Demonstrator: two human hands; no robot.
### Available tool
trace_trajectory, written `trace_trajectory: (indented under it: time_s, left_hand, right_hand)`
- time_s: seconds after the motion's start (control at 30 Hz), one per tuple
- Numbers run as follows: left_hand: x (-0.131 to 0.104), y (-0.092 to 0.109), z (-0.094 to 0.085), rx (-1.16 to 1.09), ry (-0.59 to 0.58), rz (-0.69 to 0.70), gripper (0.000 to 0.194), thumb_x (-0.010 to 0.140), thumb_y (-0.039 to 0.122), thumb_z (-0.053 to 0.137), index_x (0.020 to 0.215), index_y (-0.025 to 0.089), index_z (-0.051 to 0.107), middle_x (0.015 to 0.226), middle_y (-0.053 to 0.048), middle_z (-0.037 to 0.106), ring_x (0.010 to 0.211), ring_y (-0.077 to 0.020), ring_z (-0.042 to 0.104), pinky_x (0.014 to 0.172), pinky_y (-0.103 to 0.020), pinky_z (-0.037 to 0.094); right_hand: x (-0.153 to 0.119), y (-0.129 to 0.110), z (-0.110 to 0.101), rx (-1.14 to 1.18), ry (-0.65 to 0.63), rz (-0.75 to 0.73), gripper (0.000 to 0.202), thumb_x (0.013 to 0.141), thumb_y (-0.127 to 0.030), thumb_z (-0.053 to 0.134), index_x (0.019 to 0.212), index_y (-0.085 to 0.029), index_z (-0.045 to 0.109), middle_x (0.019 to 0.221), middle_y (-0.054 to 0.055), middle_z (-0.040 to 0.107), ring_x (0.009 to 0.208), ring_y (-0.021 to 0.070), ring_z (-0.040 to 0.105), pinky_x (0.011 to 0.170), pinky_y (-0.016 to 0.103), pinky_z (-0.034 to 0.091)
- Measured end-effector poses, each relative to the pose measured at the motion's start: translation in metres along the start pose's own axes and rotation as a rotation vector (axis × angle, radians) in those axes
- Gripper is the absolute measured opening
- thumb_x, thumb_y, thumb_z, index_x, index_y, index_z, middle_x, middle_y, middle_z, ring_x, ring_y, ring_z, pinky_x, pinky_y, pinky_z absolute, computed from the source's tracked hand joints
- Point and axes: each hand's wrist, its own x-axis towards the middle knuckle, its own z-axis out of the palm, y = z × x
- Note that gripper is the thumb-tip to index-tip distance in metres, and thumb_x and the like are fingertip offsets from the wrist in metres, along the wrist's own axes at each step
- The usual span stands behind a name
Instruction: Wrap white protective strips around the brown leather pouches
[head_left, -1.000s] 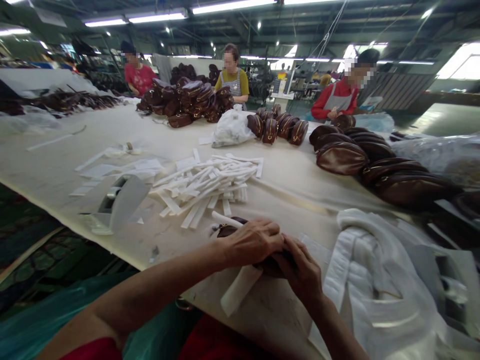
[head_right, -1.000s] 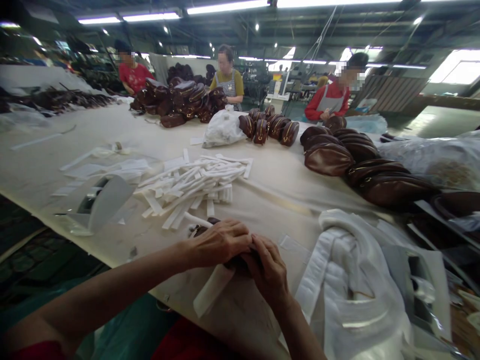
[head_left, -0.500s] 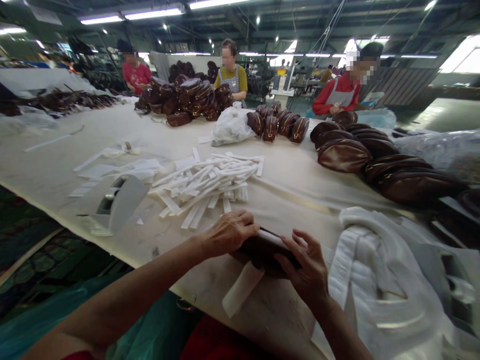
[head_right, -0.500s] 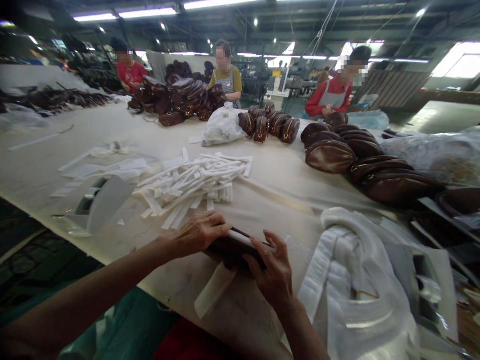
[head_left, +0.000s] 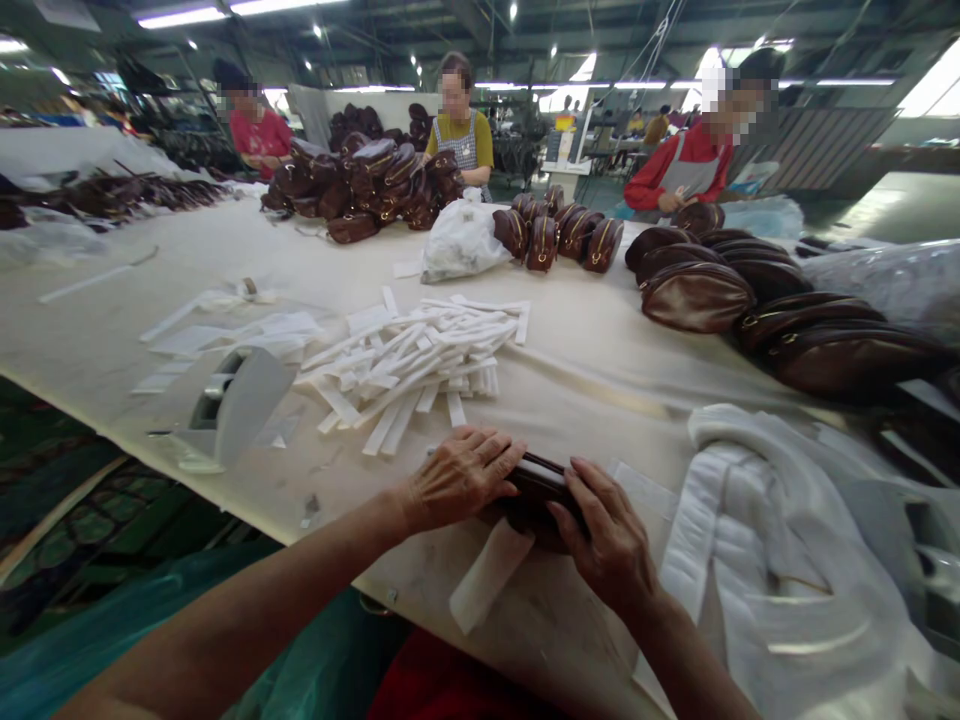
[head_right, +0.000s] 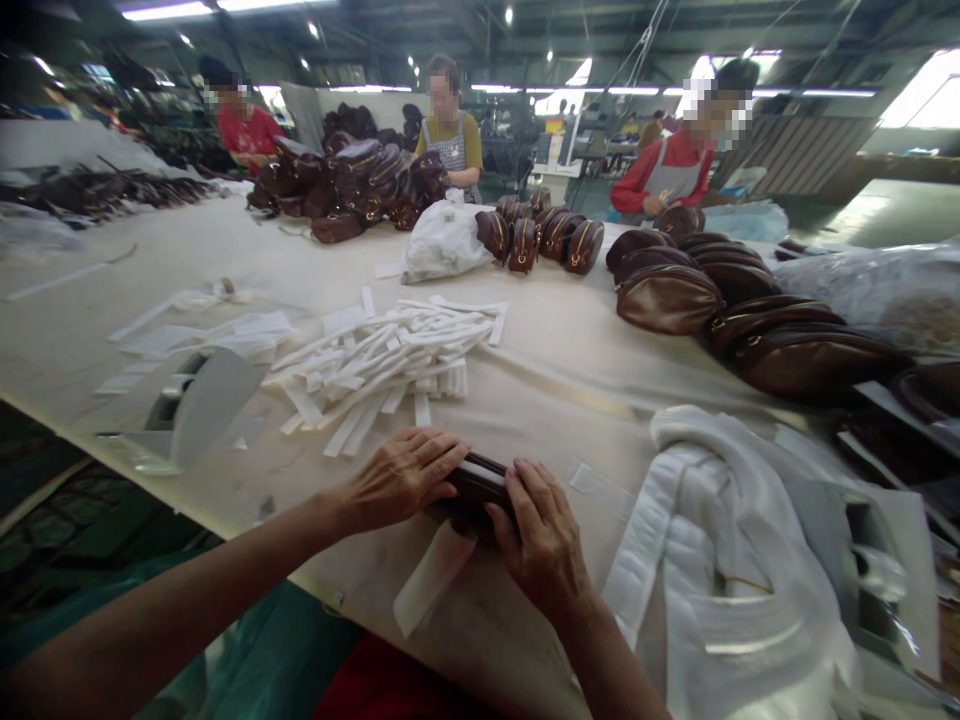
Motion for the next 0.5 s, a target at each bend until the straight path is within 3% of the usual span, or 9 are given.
trace_trajectory:
  time_s: [0.13, 0.23, 0.33, 0.5]
  left_hand:
    - [0.0039, -0.0062, 0.0045, 0.011, -0.061, 0.000, 0.046, 0.093, 0.040, 0.044, 0.126, 0.007, 0.042, 0.105, -0.014, 0.059, 0.093, -0.0253, 0.056, 0.079, -0.040, 0.045]
    - [0.0044, -0.0065, 0.0080, 0.037, -0.028, 0.009, 0.045, 0.094, 0.041, 0.041, 0.123, 0.006, 0.044, 0.104, -0.015, 0.059, 0.091, -0.0255, 0.055, 0.078, -0.040, 0.044]
    - [0.0044, -0.0062, 0.0096, 0.057, 0.011, 0.012, 0.043, 0.095, 0.040, 0.039, 0.120, 0.007, 0.045, 0.102, -0.014, 0.059, 0.089, -0.0252, 0.055, 0.077, -0.040, 0.043]
    - [0.0071, -0.0058, 0.0026, 0.032, -0.057, 0.019, 0.040, 0.095, 0.042, 0.040, 0.114, 0.008, 0.047, 0.098, -0.011, 0.059, 0.086, -0.0240, 0.055, 0.076, -0.038, 0.044]
  right_hand:
    - [-0.0028, 0.0010, 0.0044, -0.128, -0.032, 0.001, 0.050, 0.090, -0.024, 0.051, 0.138, -0.017, 0.040, 0.118, 0.017, 0.061, 0.108, 0.0291, 0.057, 0.089, 0.048, 0.049]
    - [-0.0005, 0.0001, 0.0051, -0.173, -0.056, 0.015, 0.053, 0.091, -0.026, 0.050, 0.140, -0.014, 0.037, 0.117, 0.018, 0.061, 0.107, 0.0292, 0.057, 0.087, 0.047, 0.048]
    - [0.0032, -0.0001, 0.0050, -0.191, -0.065, 0.008, 0.049, 0.091, -0.026, 0.050, 0.138, -0.015, 0.039, 0.110, 0.015, 0.063, 0.098, 0.0268, 0.059, 0.083, 0.043, 0.049]
    - [0.0057, 0.0014, 0.0049, -0.121, -0.031, -0.010, 0.045, 0.091, -0.022, 0.050, 0.135, -0.018, 0.043, 0.097, 0.011, 0.064, 0.085, 0.0239, 0.059, 0.075, 0.039, 0.049]
